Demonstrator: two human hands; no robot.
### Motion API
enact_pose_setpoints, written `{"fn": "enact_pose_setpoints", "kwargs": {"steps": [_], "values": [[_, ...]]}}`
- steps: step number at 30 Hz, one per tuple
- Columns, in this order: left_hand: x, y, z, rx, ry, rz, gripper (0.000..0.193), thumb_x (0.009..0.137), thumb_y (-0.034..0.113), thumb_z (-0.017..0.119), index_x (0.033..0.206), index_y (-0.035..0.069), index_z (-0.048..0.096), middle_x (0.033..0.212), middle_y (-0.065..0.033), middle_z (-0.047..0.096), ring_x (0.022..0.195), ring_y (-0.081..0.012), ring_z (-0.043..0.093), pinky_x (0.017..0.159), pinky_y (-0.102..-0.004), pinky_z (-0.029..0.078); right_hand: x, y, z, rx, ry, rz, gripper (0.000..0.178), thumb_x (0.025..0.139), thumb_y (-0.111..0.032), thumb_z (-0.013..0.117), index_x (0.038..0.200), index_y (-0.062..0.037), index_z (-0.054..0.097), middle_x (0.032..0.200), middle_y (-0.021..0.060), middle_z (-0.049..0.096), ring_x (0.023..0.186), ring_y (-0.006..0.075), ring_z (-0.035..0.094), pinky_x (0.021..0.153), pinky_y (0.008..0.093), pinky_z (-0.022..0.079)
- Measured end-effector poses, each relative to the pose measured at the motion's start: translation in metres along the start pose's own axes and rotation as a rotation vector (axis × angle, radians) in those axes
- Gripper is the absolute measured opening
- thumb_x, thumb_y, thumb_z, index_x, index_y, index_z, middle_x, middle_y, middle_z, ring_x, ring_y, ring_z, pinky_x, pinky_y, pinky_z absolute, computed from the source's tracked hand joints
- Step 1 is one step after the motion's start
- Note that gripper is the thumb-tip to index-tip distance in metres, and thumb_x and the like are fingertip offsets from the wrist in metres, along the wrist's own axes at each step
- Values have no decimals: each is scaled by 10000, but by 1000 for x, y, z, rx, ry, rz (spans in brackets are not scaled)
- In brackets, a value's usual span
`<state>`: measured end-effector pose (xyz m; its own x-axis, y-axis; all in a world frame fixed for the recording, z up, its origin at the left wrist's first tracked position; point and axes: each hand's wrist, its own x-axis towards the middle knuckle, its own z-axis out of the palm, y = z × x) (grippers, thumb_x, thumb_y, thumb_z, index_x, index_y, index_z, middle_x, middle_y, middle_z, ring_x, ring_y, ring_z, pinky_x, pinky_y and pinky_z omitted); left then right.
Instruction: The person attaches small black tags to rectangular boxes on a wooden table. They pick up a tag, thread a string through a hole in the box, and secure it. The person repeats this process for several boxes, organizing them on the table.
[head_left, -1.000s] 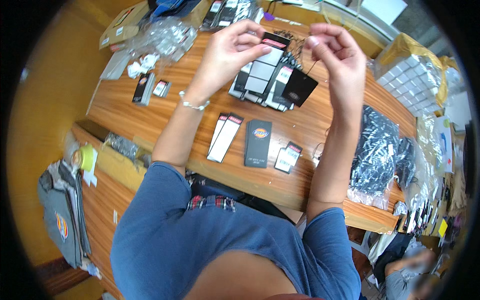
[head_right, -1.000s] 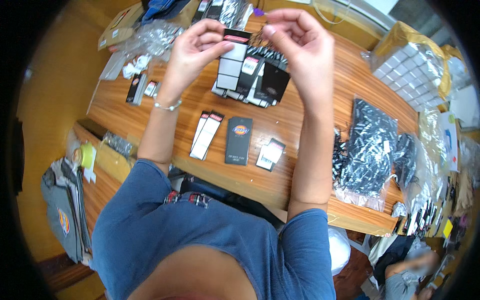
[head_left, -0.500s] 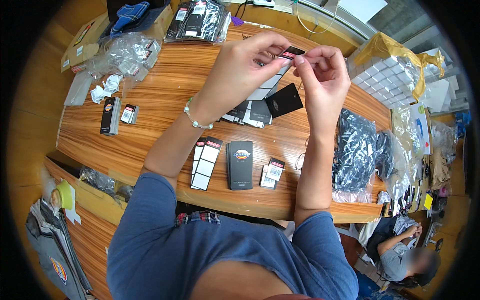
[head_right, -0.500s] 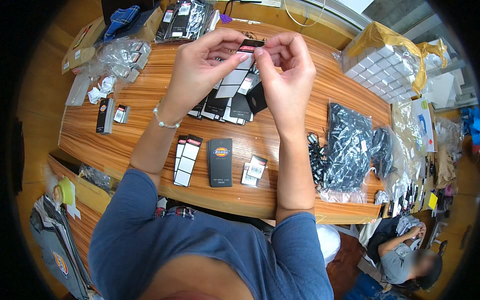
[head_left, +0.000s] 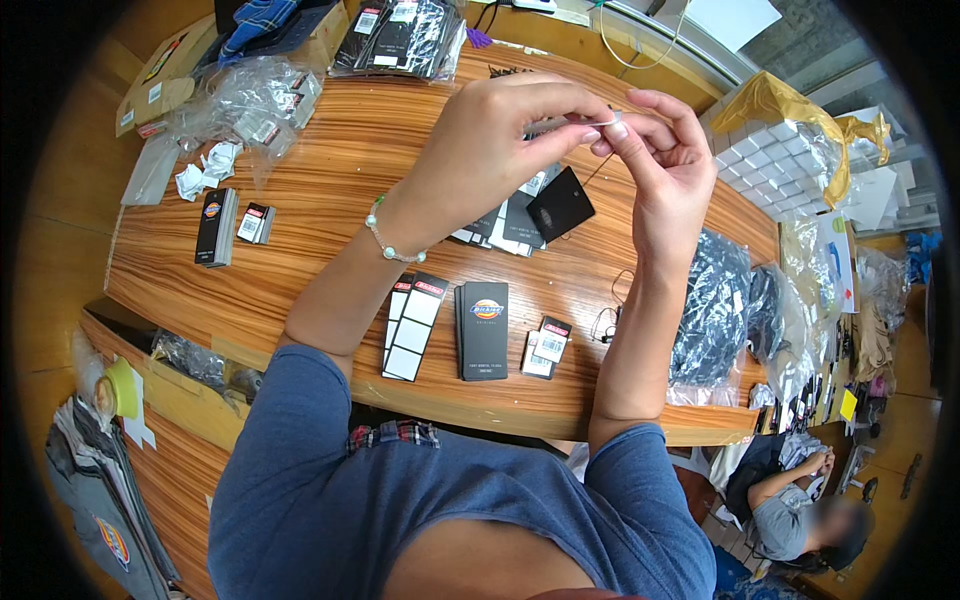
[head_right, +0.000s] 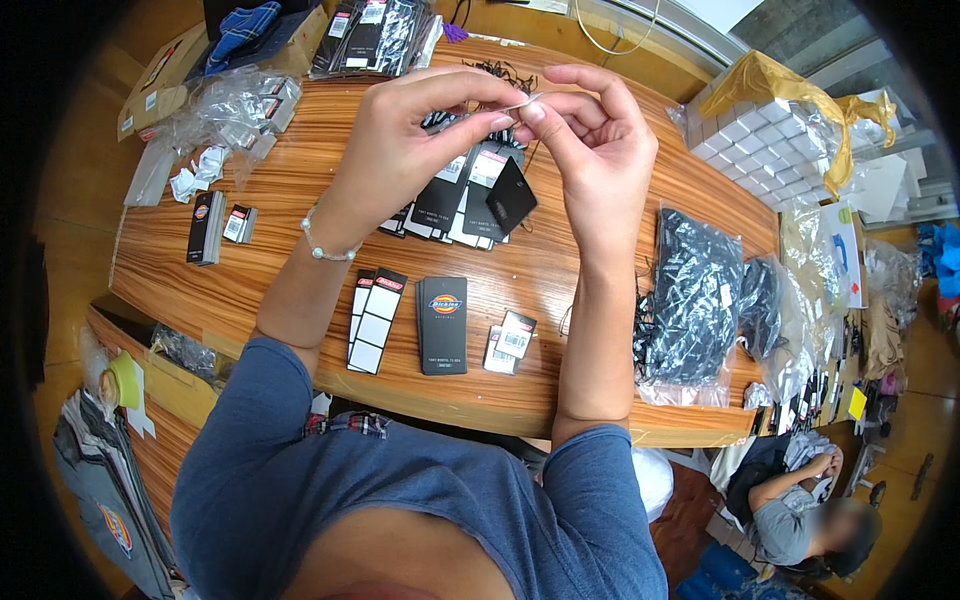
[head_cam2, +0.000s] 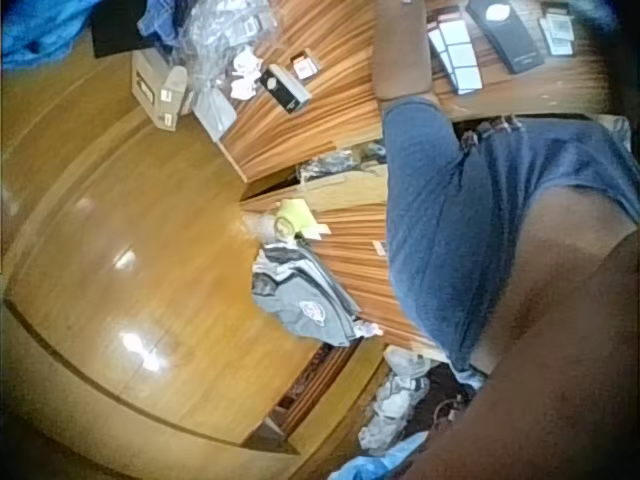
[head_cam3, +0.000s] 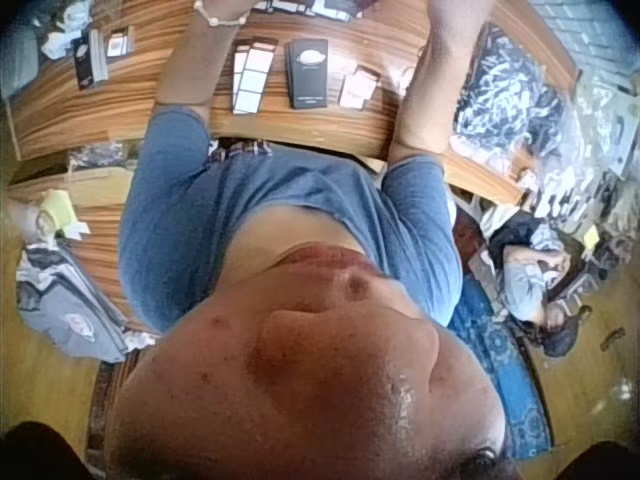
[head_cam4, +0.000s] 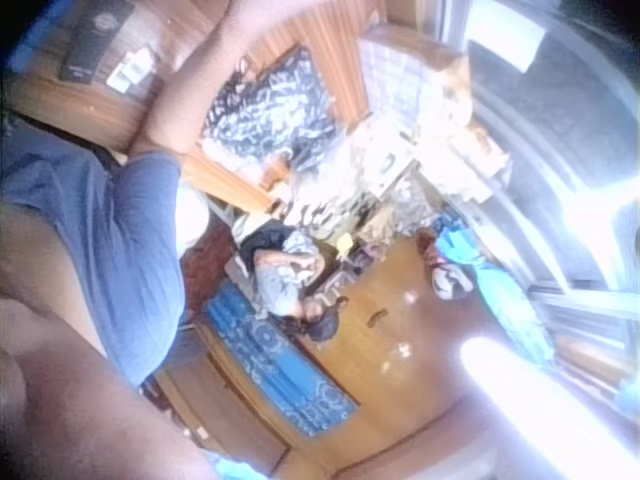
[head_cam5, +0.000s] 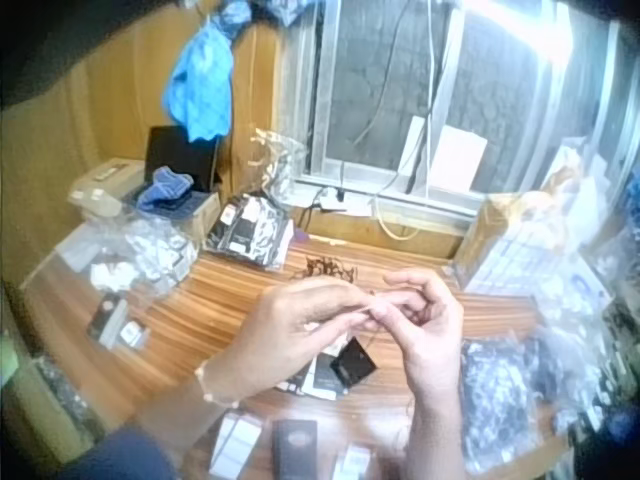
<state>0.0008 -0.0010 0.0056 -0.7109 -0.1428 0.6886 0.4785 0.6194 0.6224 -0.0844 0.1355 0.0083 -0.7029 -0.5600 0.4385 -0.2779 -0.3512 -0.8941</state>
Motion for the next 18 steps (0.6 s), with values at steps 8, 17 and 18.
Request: {"fn": "enact_pose_setpoints", "kwargs": {"steps": [8, 17, 18], "values": [[7, -9, -7, 497, 65, 525, 181, 662, 62, 638, 840, 89, 660, 856, -21, 610, 802, -208, 561, 695, -320, 452, 4, 0, -17, 149, -125, 199, 188, 826, -73, 555, 980, 34, 572, 891, 84, 619, 798, 118, 587, 719, 239, 484], [6, -15, 4, 289, -10, 463, 148, 673, 28, 642, 817, 62, 638, 826, -25, 620, 777, -199, 581, 677, -304, 456, 7, 9, -20, 228, 160, -78, 115, 868, -150, 527, 876, -36, 540, 809, 35, 550, 702, 98, 485, 639, 222, 398], [4, -18, 6, 226, -7, 392, 141, 690, 18, 636, 825, 56, 633, 831, -33, 623, 777, -193, 589, 675, -294, 463, 7, 8, -25, 367, 132, -98, 107, 877, -141, 510, 886, -35, 526, 804, 54, 543, 682, 111, 481, 629, 233, 403]]}}
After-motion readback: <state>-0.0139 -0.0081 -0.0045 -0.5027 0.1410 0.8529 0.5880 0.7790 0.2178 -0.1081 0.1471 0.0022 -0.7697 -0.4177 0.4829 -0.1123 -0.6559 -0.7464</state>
